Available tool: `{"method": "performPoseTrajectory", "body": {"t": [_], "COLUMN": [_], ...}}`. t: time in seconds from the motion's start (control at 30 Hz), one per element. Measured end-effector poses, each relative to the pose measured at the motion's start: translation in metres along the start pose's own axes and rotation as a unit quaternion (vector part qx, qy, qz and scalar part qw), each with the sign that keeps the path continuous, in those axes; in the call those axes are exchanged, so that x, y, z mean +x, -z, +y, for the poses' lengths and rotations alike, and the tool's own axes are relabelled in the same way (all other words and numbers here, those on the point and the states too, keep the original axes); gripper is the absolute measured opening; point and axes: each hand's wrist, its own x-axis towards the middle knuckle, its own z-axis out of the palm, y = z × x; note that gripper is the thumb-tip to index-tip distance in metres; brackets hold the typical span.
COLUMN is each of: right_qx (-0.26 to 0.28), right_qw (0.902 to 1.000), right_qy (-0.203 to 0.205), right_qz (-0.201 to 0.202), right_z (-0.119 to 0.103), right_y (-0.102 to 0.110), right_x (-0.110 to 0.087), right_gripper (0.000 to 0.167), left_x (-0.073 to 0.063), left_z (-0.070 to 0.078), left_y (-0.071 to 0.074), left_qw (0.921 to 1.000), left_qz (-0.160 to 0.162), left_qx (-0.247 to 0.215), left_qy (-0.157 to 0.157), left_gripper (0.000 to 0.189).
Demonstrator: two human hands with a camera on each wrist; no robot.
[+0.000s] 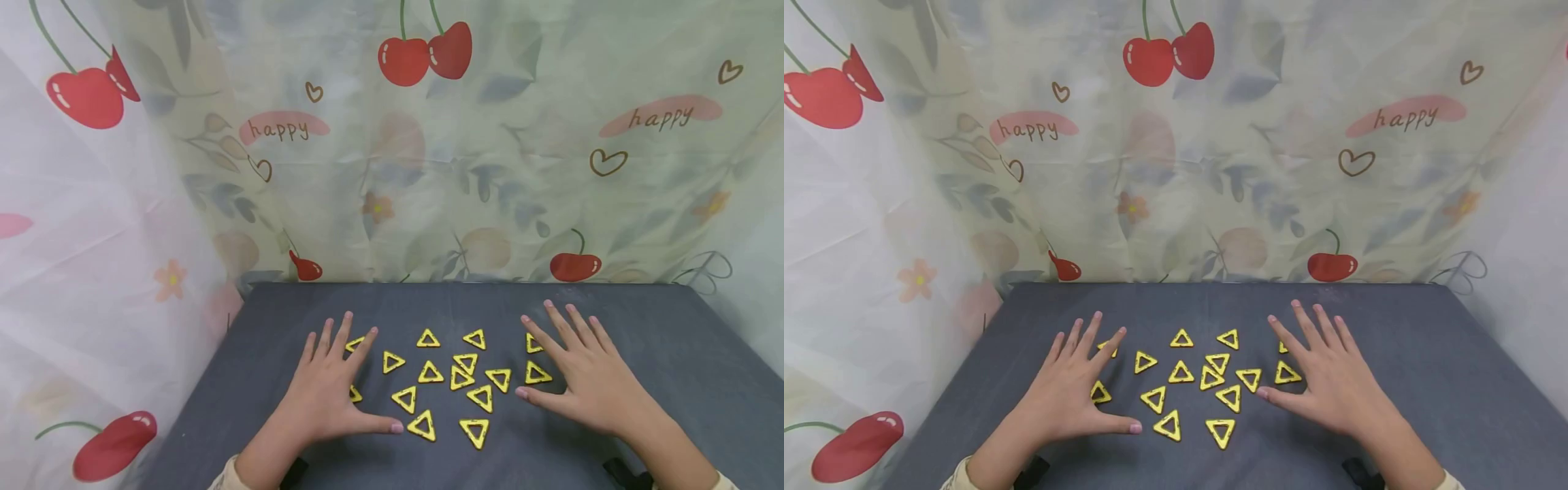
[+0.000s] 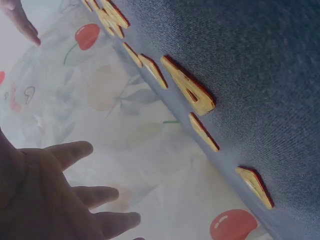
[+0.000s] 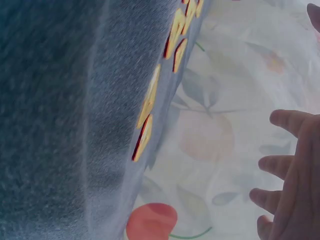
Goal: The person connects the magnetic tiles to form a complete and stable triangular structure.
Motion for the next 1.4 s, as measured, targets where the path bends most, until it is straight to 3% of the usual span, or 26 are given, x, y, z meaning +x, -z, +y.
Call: {"method": "performPoseTrajectory", "body": {"t": [0.2,0.27,0.37,0.5,0.6,0.7,0.97,1.27,1.4], "right_qx": [0.028,0.045,0.075,0.162,0.236,0.272,0.267,0.289,0.285], "right_qw": [0.9993,0.9980,0.9939,0.9794,0.9620,0.9492,0.9440,0.9221,0.9222], "right_qy": [-0.008,-0.011,-0.005,0.013,0.043,0.080,0.118,0.138,0.139], "right_qz": [-0.024,-0.043,-0.081,-0.120,-0.129,-0.137,-0.154,-0.217,-0.222], "right_z": [-0.004,-0.005,-0.005,-0.007,-0.012,-0.019,-0.037,-0.051,-0.056], "right_y": [0.002,0.002,0.001,-0.001,-0.005,-0.008,-0.016,-0.026,-0.027], "right_x": [0.000,-0.001,-0.001,0.000,0.001,0.001,0.009,0.021,0.026], "right_gripper": [0.105,0.100,0.086,0.066,0.056,0.051,0.043,0.037,0.031], "left_x": [0.001,0.002,0.004,0.004,0.002,0.002,0.004,0.017,0.021], "left_z": [0.000,0.000,0.000,0.002,0.006,0.014,0.039,0.055,0.060], "left_y": [0.001,0.001,0.000,-0.002,-0.003,-0.003,-0.010,-0.022,-0.026], "left_qw": [0.9998,0.9994,0.9978,0.9934,0.9900,0.9864,0.9749,0.9711,0.9733], "left_qz": [-0.016,-0.033,-0.060,-0.080,-0.082,-0.087,-0.115,-0.159,-0.163], "left_qx": [0.005,-0.002,-0.021,-0.057,-0.086,-0.107,-0.140,-0.125,-0.101], "left_qy": [0.007,0.004,-0.019,-0.060,-0.077,-0.089,-0.129,-0.126,-0.125], "left_gripper": [0.137,0.128,0.099,0.073,0.067,0.063,0.058,0.035,0.028]}}
